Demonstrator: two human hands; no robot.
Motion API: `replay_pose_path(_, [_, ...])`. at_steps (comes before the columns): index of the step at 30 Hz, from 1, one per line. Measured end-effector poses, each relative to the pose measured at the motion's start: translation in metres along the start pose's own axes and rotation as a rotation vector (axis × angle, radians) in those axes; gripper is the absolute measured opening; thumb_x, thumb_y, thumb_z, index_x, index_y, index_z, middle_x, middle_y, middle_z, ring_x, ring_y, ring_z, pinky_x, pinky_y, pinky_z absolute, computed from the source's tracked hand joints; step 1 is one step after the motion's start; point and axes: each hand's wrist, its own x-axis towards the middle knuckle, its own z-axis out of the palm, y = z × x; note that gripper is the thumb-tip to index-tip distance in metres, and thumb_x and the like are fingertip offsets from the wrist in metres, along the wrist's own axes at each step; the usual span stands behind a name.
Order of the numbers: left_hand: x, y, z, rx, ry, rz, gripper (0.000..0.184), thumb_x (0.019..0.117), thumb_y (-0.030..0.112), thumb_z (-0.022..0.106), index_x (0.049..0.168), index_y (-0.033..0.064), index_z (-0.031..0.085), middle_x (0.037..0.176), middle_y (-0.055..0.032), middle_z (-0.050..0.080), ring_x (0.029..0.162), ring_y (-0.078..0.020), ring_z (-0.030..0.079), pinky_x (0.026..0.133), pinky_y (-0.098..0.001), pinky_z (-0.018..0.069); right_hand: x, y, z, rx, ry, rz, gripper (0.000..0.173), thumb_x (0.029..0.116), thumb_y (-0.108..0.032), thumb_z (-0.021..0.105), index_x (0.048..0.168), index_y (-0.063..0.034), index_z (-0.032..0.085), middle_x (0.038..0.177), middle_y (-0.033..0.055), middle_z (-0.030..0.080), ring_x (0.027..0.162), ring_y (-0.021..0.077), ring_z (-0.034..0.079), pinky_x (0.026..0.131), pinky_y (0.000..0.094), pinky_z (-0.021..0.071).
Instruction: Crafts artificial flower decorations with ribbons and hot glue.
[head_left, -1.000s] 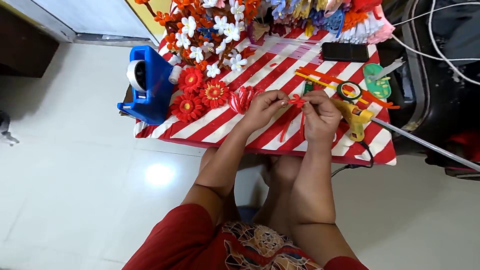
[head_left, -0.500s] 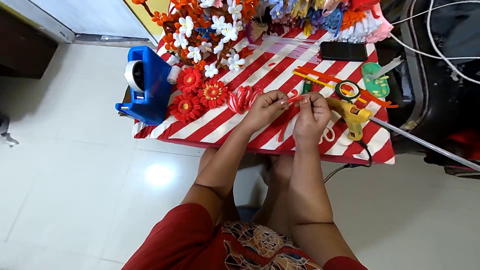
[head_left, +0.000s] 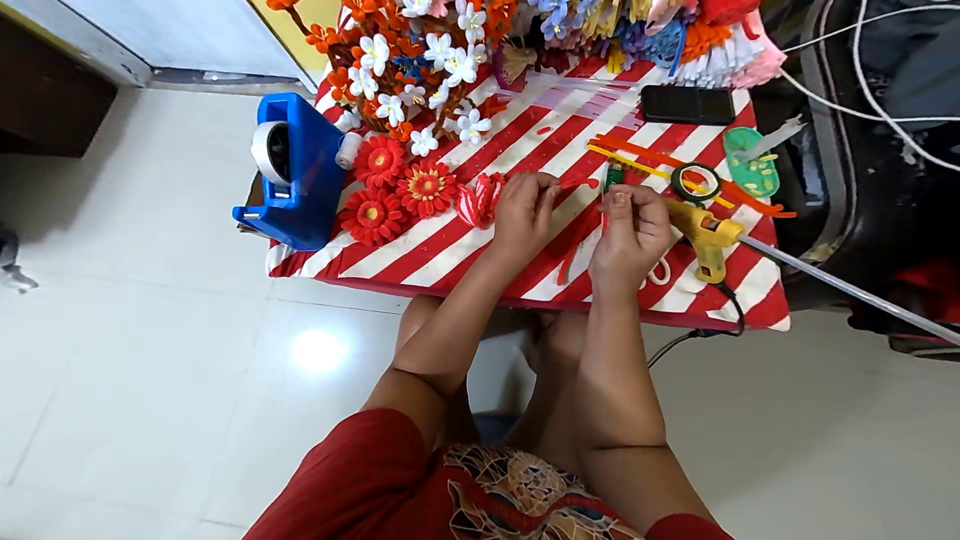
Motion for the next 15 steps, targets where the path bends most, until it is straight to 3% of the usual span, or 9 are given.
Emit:
replay_pose_path(3, [0.0004, -0.0011, 0.0001, 0.140, 0.091, 0.183, 0.011, 0.0975, 0.003, 0.060, 0.093, -0.0031, 0.068, 0.089, -0.0155, 0.070, 0.088, -0.0240, 0.066, 0.085, -0.0330, 0.0534, 0.0001, -0.0004, -0.0005, 0.007, -0.025, 0.006, 0.014, 0.1044, -0.012, 0.054, 0.104, -0.0081, 0.068, 0.095, -0.0067, 0.064, 0.085, 0.0014, 0.062, 0.077, 0.0202, 0.0536])
replay_pose_path(8, [0.0002, -0.0030, 0.0009, 0.137, 0.113, 0.316, 0.013, 0.0990, 0.005, 0.059, 0.092, -0.0017, 0.068, 0.087, -0.0143, 0.069, 0.087, -0.0229, 0.065, 0.084, -0.0327, 0.0525, 0.0005, 0.0012, -0.0031, 0.018, -0.068, 0.007, 0.014, 0.1028, -0.012, 0.056, 0.104, -0.0086, 0.070, 0.098, -0.0069, 0.065, 0.088, 0.0017, 0.062, 0.080, 0.0213, 0.0540])
replay_pose_path(12, [-0.0002, -0.0016, 0.0008, 0.122, 0.097, 0.319, 0.013, 0.0993, 0.005, 0.058, 0.093, -0.0020, 0.068, 0.088, -0.0148, 0.069, 0.089, -0.0236, 0.066, 0.085, -0.0332, 0.0532, 0.0000, 0.0003, -0.0023, -0.009, -0.079, -0.010, 0.014, 0.1007, -0.008, 0.056, 0.098, -0.0077, 0.069, 0.095, -0.0064, 0.065, 0.088, 0.0011, 0.062, 0.080, 0.0210, 0.0537])
replay_pose_path(15, [-0.0002, -0.0009, 0.0008, 0.071, 0.056, 0.226, 0.013, 0.0979, 0.003, 0.058, 0.093, -0.0033, 0.068, 0.088, -0.0155, 0.069, 0.088, -0.0233, 0.066, 0.085, -0.0324, 0.0537, -0.0026, -0.0033, 0.0013, -0.170, -0.061, -0.038, 0.015, 0.1034, -0.008, 0.053, 0.097, -0.0014, 0.065, 0.095, -0.0001, 0.061, 0.088, 0.0025, 0.061, 0.080, 0.0200, 0.0525])
